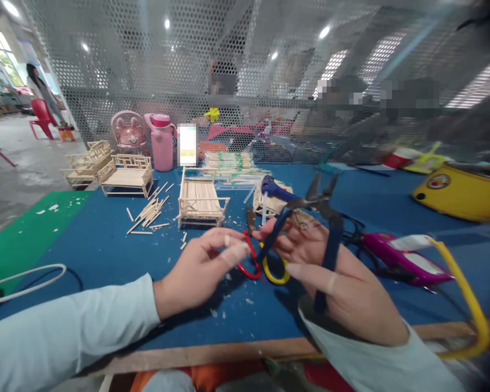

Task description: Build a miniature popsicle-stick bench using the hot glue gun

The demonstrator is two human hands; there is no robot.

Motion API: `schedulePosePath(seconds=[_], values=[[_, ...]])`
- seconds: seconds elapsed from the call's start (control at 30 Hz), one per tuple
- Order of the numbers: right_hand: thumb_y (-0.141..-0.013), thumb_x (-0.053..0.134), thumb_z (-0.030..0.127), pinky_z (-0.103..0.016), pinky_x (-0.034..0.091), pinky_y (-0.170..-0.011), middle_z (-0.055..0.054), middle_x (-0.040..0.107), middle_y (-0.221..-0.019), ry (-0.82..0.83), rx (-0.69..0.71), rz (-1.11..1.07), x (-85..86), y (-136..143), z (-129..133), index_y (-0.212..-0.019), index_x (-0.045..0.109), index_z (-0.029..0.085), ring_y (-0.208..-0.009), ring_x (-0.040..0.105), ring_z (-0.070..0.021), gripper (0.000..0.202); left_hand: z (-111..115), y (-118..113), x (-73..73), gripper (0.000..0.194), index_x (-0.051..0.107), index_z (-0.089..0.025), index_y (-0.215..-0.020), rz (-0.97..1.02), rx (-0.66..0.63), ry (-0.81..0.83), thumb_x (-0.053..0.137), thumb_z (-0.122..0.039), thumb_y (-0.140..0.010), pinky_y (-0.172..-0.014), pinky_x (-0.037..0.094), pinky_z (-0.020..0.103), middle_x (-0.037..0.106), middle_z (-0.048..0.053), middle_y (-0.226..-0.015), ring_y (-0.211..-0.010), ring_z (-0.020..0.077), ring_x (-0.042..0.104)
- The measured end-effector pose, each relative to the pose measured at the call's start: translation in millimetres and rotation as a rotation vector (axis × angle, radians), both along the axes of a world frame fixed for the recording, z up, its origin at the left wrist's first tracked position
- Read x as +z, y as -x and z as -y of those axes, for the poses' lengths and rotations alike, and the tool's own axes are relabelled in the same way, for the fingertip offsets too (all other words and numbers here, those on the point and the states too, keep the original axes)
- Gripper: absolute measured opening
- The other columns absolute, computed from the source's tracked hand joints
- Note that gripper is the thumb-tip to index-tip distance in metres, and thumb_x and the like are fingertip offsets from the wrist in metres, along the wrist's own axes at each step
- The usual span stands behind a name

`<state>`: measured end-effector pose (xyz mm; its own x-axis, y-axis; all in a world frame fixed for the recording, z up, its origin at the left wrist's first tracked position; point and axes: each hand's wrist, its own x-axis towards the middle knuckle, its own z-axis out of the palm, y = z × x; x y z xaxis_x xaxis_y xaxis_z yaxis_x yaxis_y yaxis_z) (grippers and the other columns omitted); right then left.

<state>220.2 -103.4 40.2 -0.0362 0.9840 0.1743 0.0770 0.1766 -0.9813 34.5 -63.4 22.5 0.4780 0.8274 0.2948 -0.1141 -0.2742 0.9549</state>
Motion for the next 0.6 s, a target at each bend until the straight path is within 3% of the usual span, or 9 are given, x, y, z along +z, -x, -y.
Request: schedulePosePath(seconds=[0.07,0.2,0.37,0.6], values=[[-0.067,0.055,0.014,-0.051,0.028,-0.112,-0.007,0.054,-0.136,-0.067,-0.074,0.305,-0.4,-9.4,2.6,-0.128,0.049,0.026,-0.131,0.044,-0.0292,0.062,-7.2,-0.7,-2.5,0.032,0.067,-0.013,-0.077,0.019,0.101,0.099,0.06,-0.045,-0.082,-0.08,0.044,0.027,0.065,0.005,-0.084,-0.081,0.0151,0.056],[-0.066,0.048,0.01,-0.052,0.024,-0.113,-0.008,0.043,-0.146,-0.147,-0.011,0.716,-5.2,-13.4,8.6,-0.14,0.04,0.023,-0.137,0.034,-0.0285,0.075,-11.9,-1.7,-3.3,0.035,0.07,-0.012,-0.074,0.051,0.128,0.138,0.065,-0.046,-0.077,-0.069,0.045,0.024,0.066,0.002,-0.071,-0.068,0.012,0.054],[-0.065,0.042,0.009,-0.05,0.027,-0.112,-0.008,0.041,-0.147,-0.159,0.05,0.858,-5.9,-5.9,15.6,-0.144,0.033,0.02,-0.137,0.035,-0.0244,0.08,-5.7,-1.2,1.3,0.028,0.07,-0.012,-0.073,0.038,0.128,0.057,0.065,-0.039,-0.079,-0.061,0.044,0.022,0.065,0.0,-0.064,-0.059,0.0095,0.05],[-0.066,0.041,0.01,-0.049,0.03,-0.111,-0.008,0.044,-0.145,-0.167,0.064,0.897,-3.6,-1.3,20.7,-0.142,0.035,0.02,-0.136,0.037,-0.023,0.076,-1.8,1.5,3.5,0.02,0.071,-0.014,-0.074,-0.068,0.216,-0.122,0.061,-0.03,-0.082,-0.063,0.044,0.021,0.068,0.001,-0.069,-0.063,0.0105,0.055]])
